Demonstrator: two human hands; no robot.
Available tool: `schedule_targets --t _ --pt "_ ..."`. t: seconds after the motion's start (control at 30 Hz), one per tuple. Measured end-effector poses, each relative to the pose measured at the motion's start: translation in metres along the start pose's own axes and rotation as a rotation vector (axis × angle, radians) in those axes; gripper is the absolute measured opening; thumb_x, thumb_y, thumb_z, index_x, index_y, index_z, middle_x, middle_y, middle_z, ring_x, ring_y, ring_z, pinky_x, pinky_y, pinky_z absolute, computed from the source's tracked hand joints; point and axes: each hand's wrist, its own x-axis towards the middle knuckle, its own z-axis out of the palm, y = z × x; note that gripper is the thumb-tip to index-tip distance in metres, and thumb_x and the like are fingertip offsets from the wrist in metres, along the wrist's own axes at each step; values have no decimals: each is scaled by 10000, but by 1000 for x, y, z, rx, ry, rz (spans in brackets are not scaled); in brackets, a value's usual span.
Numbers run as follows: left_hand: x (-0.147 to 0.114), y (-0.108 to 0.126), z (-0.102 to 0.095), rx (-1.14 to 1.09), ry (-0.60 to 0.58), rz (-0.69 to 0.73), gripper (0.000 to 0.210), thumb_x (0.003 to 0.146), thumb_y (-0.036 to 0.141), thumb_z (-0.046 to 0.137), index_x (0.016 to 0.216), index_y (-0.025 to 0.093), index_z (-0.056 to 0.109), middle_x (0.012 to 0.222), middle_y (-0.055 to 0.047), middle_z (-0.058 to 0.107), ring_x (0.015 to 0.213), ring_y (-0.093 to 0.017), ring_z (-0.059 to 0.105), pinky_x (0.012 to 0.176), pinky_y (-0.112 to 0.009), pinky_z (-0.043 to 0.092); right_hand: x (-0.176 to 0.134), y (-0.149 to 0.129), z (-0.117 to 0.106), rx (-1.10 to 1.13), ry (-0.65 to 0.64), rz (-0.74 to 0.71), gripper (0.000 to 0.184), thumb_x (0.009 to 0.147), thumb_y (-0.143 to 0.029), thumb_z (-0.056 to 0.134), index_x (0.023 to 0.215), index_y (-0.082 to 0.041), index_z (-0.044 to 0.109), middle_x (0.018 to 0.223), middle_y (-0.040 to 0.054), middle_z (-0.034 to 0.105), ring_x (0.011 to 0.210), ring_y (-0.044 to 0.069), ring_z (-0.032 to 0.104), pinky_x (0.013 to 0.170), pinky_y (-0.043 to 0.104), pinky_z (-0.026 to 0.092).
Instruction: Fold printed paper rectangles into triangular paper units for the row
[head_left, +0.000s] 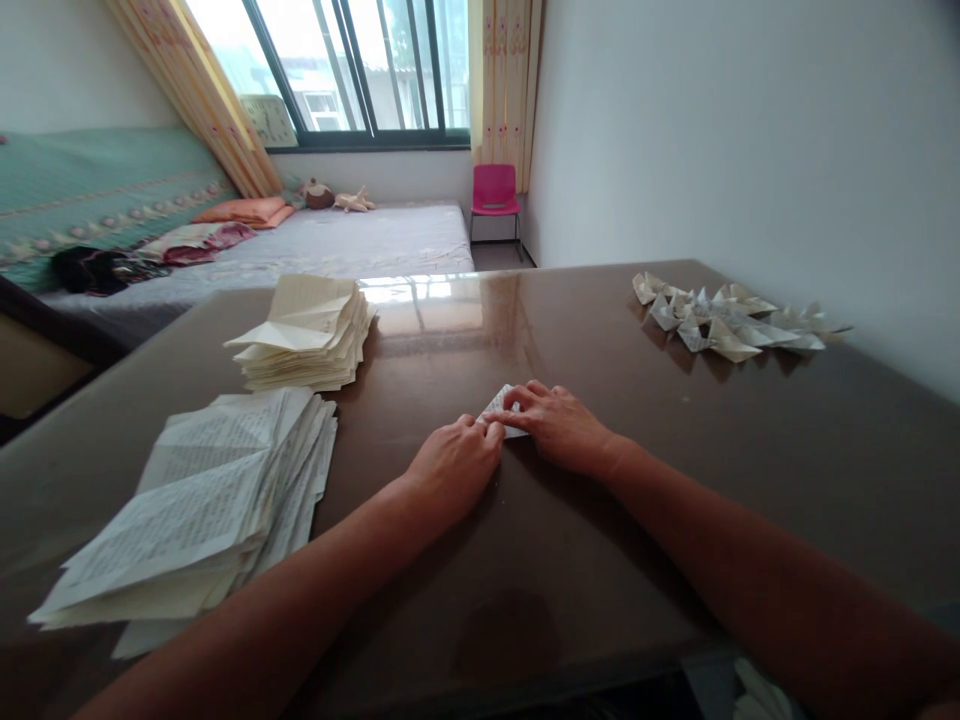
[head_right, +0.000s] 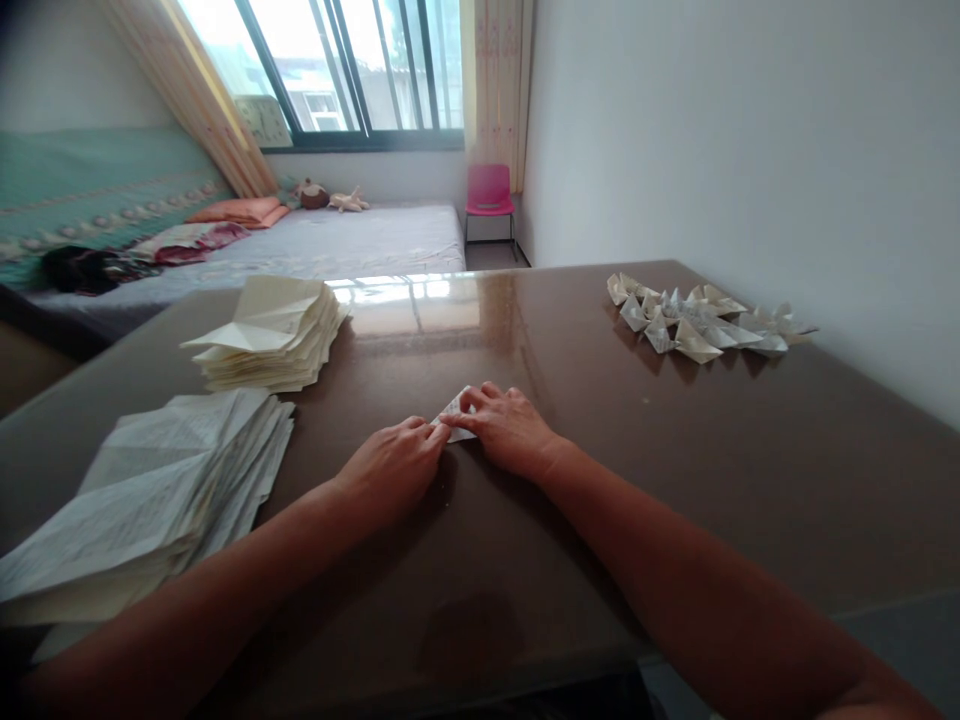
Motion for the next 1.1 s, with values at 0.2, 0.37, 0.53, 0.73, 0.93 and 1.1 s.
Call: schedule_targets --t 0.2,0.37,0.53,0.73,0.93,1.1 --pt "7 -5 15 -18 131 -13 269 944 275 381 1107 158 561 973 -102 586 939 -232 544 764 -324 465 -10 64 -14 260 147 449 276 881 -213 457 1075 -176 650 922 54 711 792 160 633 737 261 458" --pt "11 -3 22 2 174 -9 357 935 397 411 1273 303 473 1053 -81 544 996 -241 498 791 -351 445 -16 76 -16 182 -34 408 189 832 -279 546 925 -222 700 909 33 720 819 174 640 724 245 445" --pt "17 2 26 -79 207 93 337 942 346 402 1233 211 503 1185 -84 520 1134 -236 444 931 -365 418 -12 66 -12 234 -66 391 161 794 -327 606 902 -233 680 834 6 703 743 144 620 658 213 428" --pt "26 11 30 -147 238 103 362 943 372 382 1236 199 504 1201 -88 531 1136 -249 440 932 -395 412 -10 65 -13 214 -120 350 154 772 -332 625 878 -223 649 809 -3 683 691 124 587 597 202 390" --pt "25 15 27 -178 257 53 425 926 450 388 1332 332 431 1264 -59 498 1147 -268 421 889 -425 398 -4 60 -15 165 -171 361 121 770 -309 605 844 -222 646 828 5 693 700 126 595 563 198 359" --pt "25 17 28 -186 255 62 410 934 423 373 1333 346 428 1316 -16 492 1171 -263 405 900 -418 382 -2 57 -14 154 -188 366 117 761 -310 594 816 -230 657 783 1 691 663 123 592 537 205 335"
